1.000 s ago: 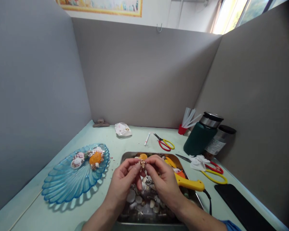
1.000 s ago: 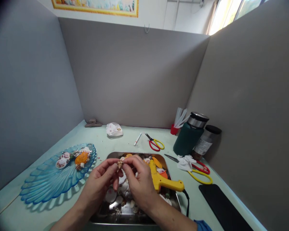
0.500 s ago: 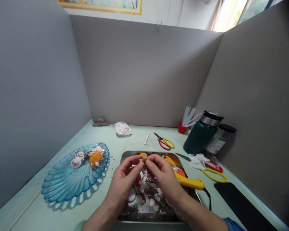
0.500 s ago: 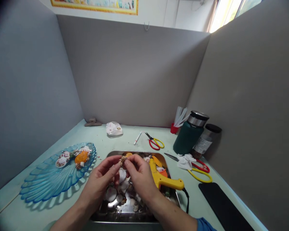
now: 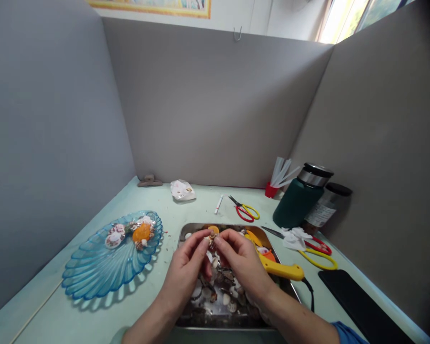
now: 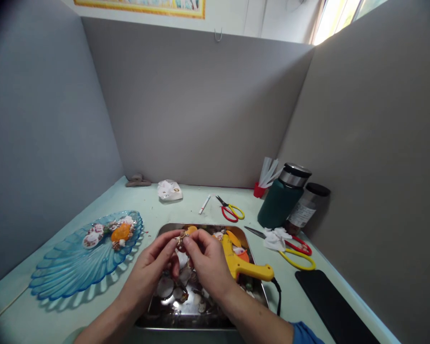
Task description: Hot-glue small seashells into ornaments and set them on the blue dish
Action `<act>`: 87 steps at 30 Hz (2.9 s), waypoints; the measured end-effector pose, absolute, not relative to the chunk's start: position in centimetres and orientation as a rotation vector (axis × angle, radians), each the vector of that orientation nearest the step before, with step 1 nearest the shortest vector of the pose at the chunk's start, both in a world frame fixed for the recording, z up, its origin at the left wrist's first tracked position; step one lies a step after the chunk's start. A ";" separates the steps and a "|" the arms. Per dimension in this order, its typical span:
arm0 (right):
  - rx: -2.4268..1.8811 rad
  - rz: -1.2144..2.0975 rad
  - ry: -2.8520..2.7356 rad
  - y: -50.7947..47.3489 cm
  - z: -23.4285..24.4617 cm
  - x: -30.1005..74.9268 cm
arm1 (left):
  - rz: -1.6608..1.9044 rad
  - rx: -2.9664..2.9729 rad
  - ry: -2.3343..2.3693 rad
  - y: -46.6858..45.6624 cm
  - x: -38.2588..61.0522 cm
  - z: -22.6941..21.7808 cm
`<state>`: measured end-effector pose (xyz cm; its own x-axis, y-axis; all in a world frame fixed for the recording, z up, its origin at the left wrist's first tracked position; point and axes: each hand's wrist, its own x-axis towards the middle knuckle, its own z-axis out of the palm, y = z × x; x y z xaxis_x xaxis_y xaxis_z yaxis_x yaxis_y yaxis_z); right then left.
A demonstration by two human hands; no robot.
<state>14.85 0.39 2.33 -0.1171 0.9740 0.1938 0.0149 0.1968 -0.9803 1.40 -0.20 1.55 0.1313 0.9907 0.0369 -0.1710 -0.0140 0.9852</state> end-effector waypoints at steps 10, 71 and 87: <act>-1.065 1.158 -1.445 0.4 2.1 15.0 | 1.252 0.961 0.912 0.1 1.3 1.3; -0.978 1.522 -1.198 1.0 2.0 14.9 | 1.266 0.881 0.723 0.3 0.8 0.8; -0.973 1.309 -1.284 0.4 2.4 14.7 | 1.322 0.851 0.777 0.4 0.9 1.1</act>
<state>14.75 0.45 2.43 -0.1573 0.9822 0.1028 -0.1215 0.0840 -0.9890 0.94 0.38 1.07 0.0968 0.9953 -0.0032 -0.4873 0.0502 0.8718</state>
